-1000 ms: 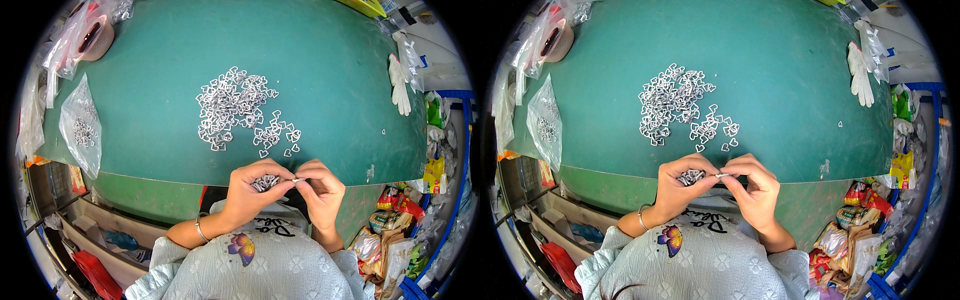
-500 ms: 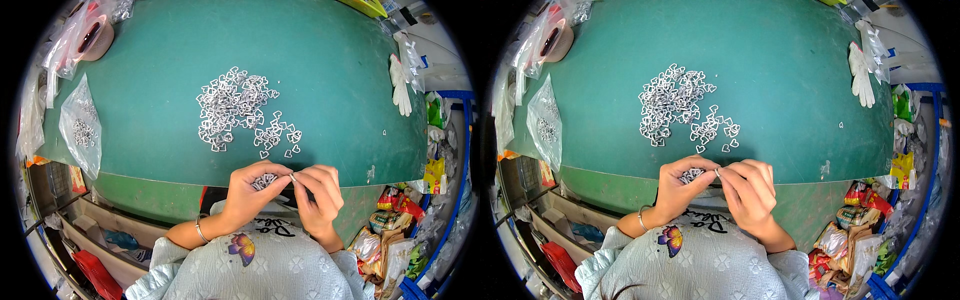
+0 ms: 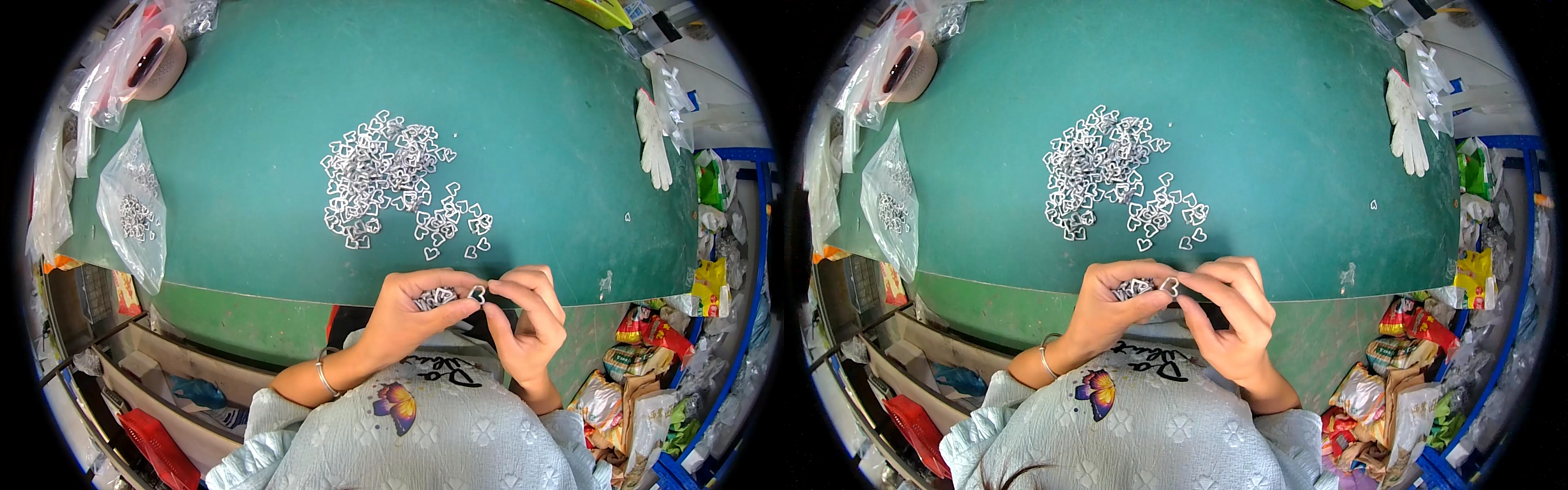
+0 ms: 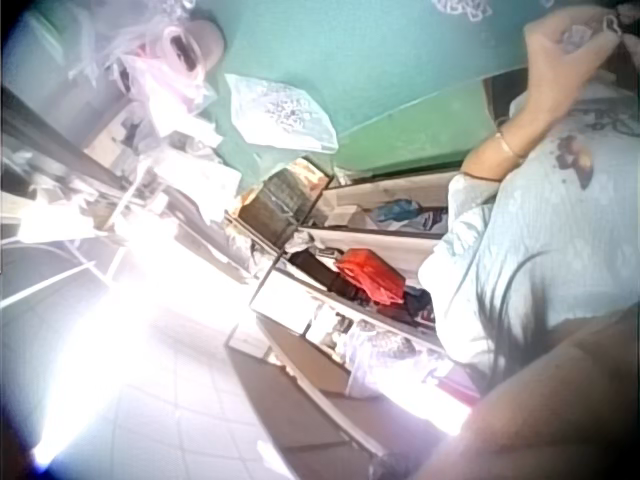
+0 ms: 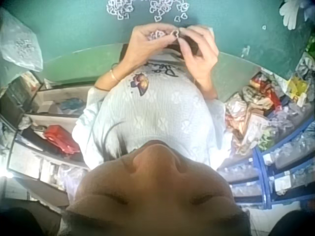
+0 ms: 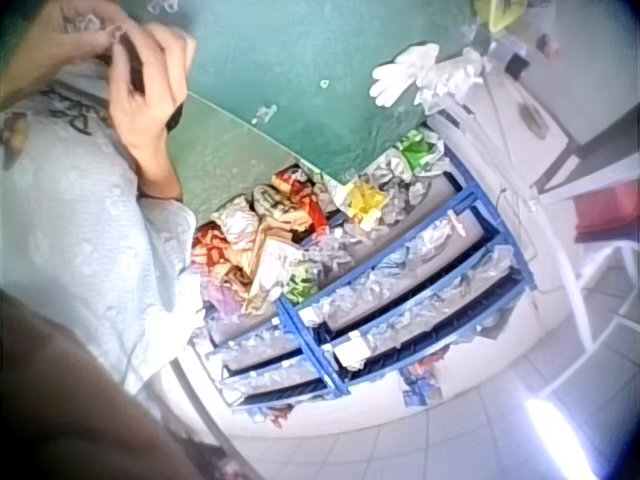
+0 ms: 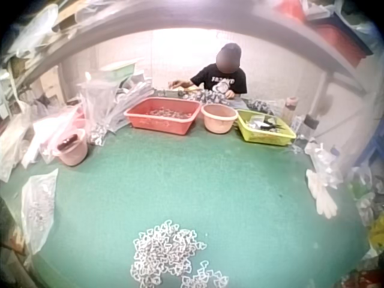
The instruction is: The person sits at a green workbench and repeatedly picks up small silver heart-shaped metal pieces, linking them together by hand. They occasionally pause to look around the room before resuming the repetitive assembly task.
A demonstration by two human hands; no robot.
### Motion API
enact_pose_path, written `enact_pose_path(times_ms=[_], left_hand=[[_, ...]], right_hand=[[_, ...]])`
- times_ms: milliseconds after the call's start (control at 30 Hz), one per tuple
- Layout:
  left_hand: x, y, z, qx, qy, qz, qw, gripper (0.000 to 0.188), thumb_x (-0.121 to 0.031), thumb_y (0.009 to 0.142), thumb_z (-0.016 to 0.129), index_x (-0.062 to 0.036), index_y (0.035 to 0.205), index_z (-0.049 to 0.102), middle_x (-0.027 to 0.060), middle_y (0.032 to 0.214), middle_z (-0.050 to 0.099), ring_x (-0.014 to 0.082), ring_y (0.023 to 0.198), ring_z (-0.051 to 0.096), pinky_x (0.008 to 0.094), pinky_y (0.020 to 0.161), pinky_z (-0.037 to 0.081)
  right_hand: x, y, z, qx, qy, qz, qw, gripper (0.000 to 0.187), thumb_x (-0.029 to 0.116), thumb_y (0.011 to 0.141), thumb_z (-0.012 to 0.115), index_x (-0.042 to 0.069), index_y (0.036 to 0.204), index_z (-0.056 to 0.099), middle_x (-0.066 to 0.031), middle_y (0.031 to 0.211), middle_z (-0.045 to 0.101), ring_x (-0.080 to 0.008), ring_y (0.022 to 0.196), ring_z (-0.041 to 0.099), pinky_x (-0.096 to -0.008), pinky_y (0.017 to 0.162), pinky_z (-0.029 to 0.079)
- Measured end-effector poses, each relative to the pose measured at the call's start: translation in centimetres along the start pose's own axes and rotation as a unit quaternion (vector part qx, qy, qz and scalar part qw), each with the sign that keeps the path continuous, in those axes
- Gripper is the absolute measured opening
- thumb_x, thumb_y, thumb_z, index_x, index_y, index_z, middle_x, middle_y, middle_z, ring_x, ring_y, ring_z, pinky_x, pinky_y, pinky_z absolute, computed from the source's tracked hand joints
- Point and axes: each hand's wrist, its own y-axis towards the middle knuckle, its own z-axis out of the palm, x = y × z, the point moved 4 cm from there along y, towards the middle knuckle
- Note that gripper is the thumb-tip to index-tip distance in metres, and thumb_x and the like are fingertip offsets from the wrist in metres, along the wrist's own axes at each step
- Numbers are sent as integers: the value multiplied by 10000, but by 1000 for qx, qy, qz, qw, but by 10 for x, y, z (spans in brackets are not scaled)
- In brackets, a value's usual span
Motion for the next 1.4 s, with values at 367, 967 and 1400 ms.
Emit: enact_pose_path(times_ms=[367,967,1400], left_hand=[[6,1,-2,44,-23,33,998,138,-56,803,622,21,917,640,43,807,611,63,700,529,194,601,424],[-1,4,-1,18,40,77,996,241,17,729,657,23,969,635,39,788,603,80,737,535,217,663,436],[15,3,-11,49,-210,-20,976,203,-140,815,558,30,927,561,75,697,526,55,511,381,185,431,275]], right_hand=[[-6,-2,0,13,32,-12,999,225,-81,597,693,-7,802,638,-87,780,579,-216,723,517,-299,616,419],[-34,-32,24,34,563,392,727,62,16,833,566,-10,888,580,-83,887,617,-121,772,546,-241,681,432],[-39,3,4,-5,-109,68,992,211,-31,639,681,8,841,636,-85,777,578,-231,702,515,-313,650,411]])
